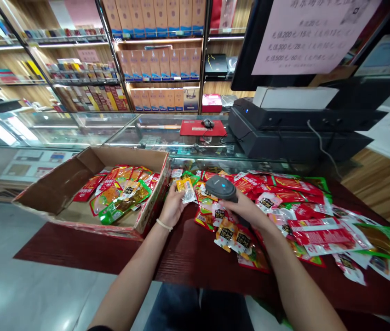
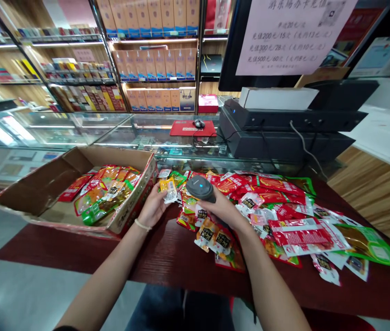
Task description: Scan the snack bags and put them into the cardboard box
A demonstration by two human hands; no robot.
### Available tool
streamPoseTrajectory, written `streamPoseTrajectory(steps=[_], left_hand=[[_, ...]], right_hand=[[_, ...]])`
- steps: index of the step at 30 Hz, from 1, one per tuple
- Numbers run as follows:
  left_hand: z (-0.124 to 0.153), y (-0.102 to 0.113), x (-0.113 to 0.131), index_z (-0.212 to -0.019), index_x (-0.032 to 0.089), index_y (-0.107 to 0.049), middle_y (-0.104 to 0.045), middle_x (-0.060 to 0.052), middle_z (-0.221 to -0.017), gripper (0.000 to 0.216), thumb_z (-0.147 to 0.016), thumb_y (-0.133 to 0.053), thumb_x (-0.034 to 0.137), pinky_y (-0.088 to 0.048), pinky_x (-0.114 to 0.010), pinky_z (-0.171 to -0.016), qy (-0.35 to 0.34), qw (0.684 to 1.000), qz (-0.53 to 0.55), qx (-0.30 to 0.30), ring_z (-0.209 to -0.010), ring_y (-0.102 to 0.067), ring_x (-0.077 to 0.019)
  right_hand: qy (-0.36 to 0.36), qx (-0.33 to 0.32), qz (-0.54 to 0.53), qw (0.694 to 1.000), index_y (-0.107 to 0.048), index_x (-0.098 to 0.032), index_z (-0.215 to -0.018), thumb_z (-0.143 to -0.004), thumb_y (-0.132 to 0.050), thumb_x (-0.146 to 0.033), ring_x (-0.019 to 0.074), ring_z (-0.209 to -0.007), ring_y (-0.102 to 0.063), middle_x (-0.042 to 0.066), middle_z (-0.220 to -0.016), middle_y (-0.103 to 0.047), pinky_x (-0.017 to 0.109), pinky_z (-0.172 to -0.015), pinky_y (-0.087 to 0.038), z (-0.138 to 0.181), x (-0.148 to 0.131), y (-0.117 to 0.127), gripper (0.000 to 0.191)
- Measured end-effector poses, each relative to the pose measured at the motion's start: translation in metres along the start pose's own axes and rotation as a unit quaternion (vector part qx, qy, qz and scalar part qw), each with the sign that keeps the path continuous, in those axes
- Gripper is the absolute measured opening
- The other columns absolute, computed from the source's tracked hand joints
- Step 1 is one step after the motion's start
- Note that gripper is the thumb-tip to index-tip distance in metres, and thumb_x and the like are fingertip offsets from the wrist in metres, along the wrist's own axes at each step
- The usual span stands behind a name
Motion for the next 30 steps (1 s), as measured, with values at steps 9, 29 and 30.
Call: streamPoseTrajectory(steps=[9,29,30], left_hand=[[-0.004,-0.001,0.005,-0.123,0.021,-0.048,-0.066,-0.008,-0.118,0.052,-0.075,-0.067,0.016,-0.054,-0.035,-0.089,-0.042,0.999,-0.006,-0.015,-0.103,-0.066,-0.0204],[0.033,-0.046,0.056,-0.124,0.021,-0.053,-0.063,-0.009,-0.125,0.043,-0.082,-0.062,0.027,-0.048,-0.033,-0.095,-0.212,0.946,-0.239,-0.046,-0.111,-0.061,-0.0216],[0.045,-0.055,0.072,-0.124,0.021,-0.054,-0.062,-0.008,-0.127,0.041,-0.084,-0.06,0.026,-0.046,-0.033,-0.097,-0.241,0.926,-0.286,-0.058,-0.113,-0.06,-0.0212]], right_hand=[[-0.01,-0.054,0.039,0.998,-0.062,-0.022,-0.106,-0.07,-0.079,-0.037,0.0102,-0.034,-0.046,-0.006,-0.05,-0.055,0.02,-0.032,-0.036,0.012,-0.012,-0.021,0.042],[0.011,-0.009,-0.035,0.999,-0.047,-0.021,-0.068,-0.074,-0.072,-0.051,0.0085,-0.035,-0.042,-0.007,-0.047,-0.048,0.022,-0.036,-0.034,0.005,-0.003,-0.009,0.04],[0.018,-0.009,-0.037,0.999,-0.047,-0.021,-0.066,-0.075,-0.071,-0.052,0.0085,-0.035,-0.042,-0.006,-0.047,-0.047,0.022,-0.036,-0.034,0.005,-0.004,-0.009,0.04]])
Point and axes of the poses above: each hand's wrist, its own z-axis away from the middle knuckle, its own y-axis out of the back of the hand, x = y × z, the point moved 9 cm from there along -z, towards the middle knuckle
